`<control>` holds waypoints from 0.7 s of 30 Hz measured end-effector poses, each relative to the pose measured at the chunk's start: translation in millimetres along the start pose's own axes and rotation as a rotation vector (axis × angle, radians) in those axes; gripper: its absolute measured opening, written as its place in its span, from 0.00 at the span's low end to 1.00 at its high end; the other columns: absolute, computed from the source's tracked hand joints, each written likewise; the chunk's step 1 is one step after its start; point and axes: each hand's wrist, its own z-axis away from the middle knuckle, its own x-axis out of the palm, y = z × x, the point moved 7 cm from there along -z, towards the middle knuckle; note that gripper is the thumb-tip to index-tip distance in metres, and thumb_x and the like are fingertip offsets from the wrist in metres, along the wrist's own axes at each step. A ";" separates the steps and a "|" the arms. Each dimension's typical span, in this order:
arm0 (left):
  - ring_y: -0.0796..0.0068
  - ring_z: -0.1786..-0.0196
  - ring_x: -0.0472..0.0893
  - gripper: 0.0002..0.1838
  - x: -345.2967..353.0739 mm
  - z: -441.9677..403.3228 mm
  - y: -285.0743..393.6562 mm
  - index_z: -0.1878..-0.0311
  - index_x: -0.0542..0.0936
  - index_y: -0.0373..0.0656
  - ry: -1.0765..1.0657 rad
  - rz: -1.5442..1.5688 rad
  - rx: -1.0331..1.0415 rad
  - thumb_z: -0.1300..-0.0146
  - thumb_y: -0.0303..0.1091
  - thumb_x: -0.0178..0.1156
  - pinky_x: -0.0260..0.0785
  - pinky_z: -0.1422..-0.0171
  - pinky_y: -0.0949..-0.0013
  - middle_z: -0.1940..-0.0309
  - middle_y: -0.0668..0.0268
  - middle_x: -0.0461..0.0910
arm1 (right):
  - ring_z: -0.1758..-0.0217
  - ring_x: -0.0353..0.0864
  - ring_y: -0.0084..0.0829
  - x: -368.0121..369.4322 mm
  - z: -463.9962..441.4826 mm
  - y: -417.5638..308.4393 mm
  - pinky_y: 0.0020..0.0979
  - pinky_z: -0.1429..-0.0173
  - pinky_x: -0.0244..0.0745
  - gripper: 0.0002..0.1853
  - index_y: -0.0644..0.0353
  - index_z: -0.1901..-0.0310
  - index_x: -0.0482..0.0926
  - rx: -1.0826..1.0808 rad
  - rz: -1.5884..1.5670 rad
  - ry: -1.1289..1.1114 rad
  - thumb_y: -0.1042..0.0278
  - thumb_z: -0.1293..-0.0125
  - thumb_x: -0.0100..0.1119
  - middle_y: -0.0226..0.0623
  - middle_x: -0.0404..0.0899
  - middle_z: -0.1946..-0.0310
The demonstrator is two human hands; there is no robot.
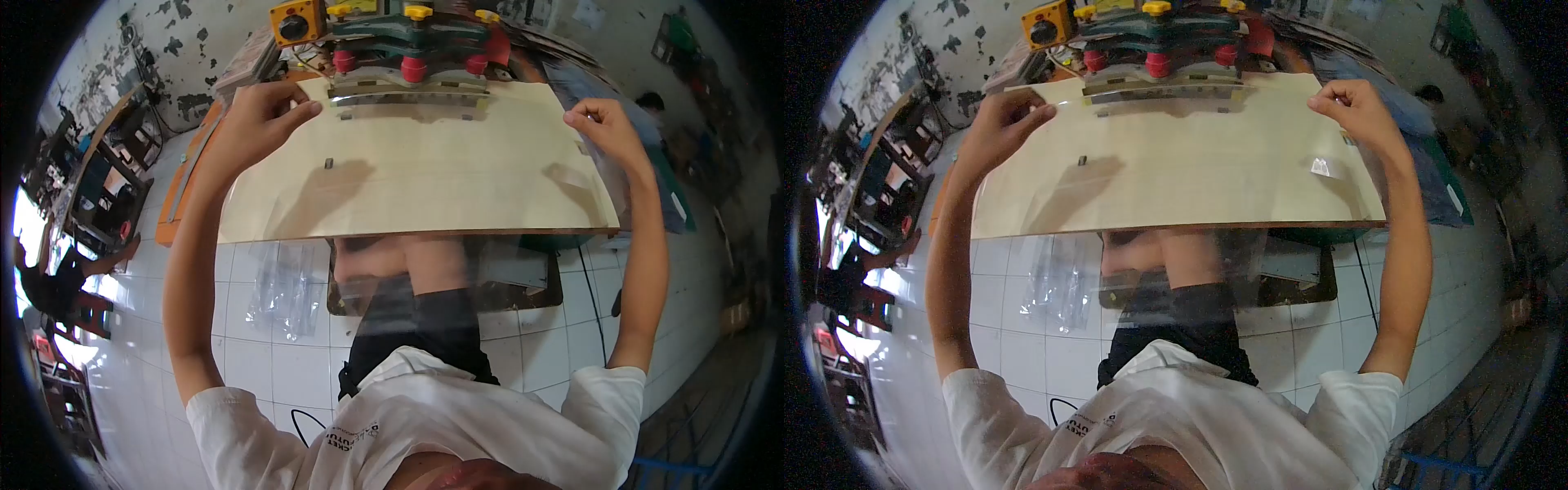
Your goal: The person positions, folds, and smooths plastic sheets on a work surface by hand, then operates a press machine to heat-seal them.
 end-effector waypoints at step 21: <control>0.70 0.78 0.70 0.22 115.2 -42.3 -91.4 0.69 0.85 0.36 -0.245 -0.022 -0.037 0.35 0.50 0.71 0.63 0.70 0.61 0.83 0.61 0.75 | 0.75 0.65 0.15 79.8 -32.0 97.6 0.26 0.71 0.59 0.15 0.65 0.70 0.85 0.129 0.147 0.021 0.60 0.37 0.75 0.20 0.71 0.81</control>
